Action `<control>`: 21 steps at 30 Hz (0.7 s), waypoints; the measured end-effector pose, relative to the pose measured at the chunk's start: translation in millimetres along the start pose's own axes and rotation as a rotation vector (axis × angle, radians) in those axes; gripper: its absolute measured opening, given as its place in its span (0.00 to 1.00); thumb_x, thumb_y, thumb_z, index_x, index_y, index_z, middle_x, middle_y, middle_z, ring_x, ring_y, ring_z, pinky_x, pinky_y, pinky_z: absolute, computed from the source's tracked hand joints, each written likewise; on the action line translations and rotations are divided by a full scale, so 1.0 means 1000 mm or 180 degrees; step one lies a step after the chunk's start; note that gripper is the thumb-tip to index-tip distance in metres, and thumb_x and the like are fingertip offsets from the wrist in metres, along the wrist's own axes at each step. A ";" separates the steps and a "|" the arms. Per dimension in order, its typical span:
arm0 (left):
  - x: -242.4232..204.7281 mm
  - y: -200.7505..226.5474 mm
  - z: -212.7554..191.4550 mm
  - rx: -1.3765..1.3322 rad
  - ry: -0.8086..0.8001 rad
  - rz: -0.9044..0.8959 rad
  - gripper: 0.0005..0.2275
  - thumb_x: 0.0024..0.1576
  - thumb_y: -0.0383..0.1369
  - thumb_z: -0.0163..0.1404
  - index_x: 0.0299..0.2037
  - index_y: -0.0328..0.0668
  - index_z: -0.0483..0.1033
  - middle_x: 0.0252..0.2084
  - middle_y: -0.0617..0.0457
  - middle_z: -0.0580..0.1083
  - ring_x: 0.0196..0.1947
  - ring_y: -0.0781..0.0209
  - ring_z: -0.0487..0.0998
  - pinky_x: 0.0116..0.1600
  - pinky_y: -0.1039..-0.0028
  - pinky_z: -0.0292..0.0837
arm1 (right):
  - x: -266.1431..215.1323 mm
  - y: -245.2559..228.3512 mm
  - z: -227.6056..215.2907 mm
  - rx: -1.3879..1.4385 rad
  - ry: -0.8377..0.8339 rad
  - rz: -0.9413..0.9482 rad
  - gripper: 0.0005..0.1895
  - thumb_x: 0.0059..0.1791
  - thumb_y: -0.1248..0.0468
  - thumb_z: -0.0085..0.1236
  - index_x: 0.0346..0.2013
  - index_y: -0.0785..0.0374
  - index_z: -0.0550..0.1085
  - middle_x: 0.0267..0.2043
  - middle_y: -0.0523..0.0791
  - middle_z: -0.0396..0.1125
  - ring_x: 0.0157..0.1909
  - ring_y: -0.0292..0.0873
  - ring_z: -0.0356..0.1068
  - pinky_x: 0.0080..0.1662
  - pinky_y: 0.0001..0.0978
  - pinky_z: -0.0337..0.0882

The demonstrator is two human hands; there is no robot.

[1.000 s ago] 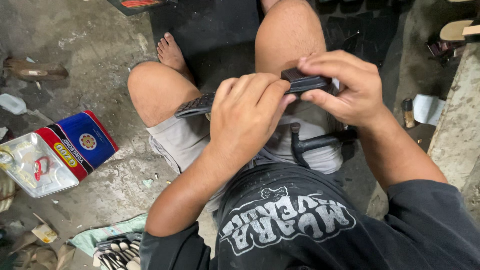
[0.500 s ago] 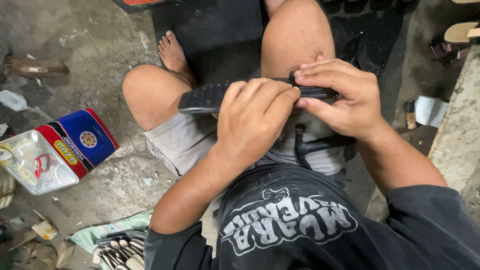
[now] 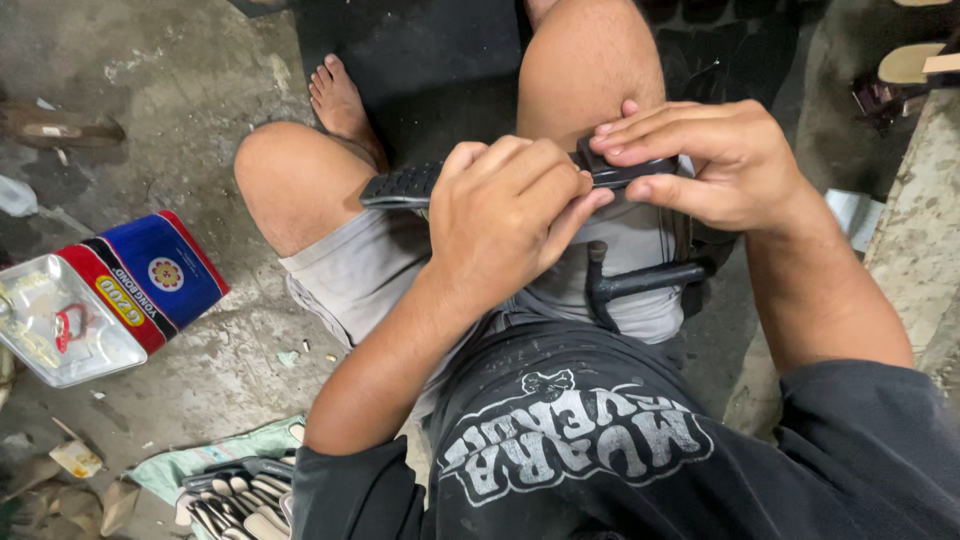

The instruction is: The person is repairing a black slipper by heating the sole on a gas stove and using a hammer to press the strap into place. They repeat this process for multiple slippers, ensuring the straps are securely attached.

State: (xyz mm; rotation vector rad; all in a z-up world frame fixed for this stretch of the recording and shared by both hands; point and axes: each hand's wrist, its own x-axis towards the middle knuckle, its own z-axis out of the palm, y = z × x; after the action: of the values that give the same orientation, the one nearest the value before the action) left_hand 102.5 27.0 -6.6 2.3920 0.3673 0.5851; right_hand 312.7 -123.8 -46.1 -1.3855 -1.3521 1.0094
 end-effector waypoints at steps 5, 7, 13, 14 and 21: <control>0.006 -0.004 -0.005 -0.0088 -0.0147 -0.0315 0.12 0.56 0.43 0.63 0.38 0.47 0.78 0.37 0.60 0.73 0.38 0.59 0.76 0.42 0.66 0.64 | 0.003 0.007 -0.005 0.0169 -0.0133 -0.0016 0.19 0.48 0.67 0.64 0.53 0.67 0.75 0.57 0.52 0.73 0.65 0.49 0.73 0.71 0.40 0.66; 0.007 -0.003 -0.006 -0.0230 -0.0080 -0.0428 0.16 0.54 0.46 0.62 0.43 0.45 0.78 0.42 0.60 0.74 0.41 0.59 0.77 0.43 0.66 0.66 | 0.001 0.012 -0.002 0.0520 0.0021 0.0020 0.17 0.51 0.66 0.65 0.53 0.66 0.76 0.56 0.51 0.73 0.64 0.47 0.73 0.71 0.38 0.66; 0.007 -0.009 -0.005 -0.0283 -0.0335 -0.0480 0.12 0.56 0.44 0.63 0.41 0.50 0.79 0.43 0.64 0.76 0.41 0.60 0.77 0.43 0.66 0.68 | -0.005 0.031 0.000 0.0925 0.0100 0.0023 0.18 0.50 0.65 0.67 0.52 0.67 0.77 0.55 0.52 0.73 0.63 0.47 0.73 0.71 0.38 0.66; 0.006 -0.010 -0.005 -0.0351 -0.0325 -0.0485 0.12 0.55 0.44 0.62 0.41 0.50 0.79 0.44 0.65 0.76 0.41 0.60 0.77 0.44 0.66 0.69 | -0.007 0.034 0.000 0.1049 0.0071 0.0020 0.19 0.49 0.64 0.68 0.53 0.67 0.77 0.56 0.52 0.73 0.63 0.47 0.72 0.70 0.38 0.66; 0.001 -0.024 -0.002 -0.0593 -0.0249 -0.0464 0.12 0.53 0.43 0.64 0.40 0.49 0.80 0.43 0.64 0.77 0.41 0.60 0.78 0.44 0.67 0.71 | -0.012 0.058 0.010 0.1655 0.0329 -0.0138 0.17 0.52 0.65 0.68 0.54 0.66 0.77 0.56 0.51 0.73 0.63 0.47 0.72 0.69 0.39 0.69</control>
State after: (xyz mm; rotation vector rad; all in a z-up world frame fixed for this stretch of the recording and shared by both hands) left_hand 100.0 46.6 -20.7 2.1816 0.4294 0.4382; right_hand 315.9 -133.2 -105.7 -0.9955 -0.9479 1.1433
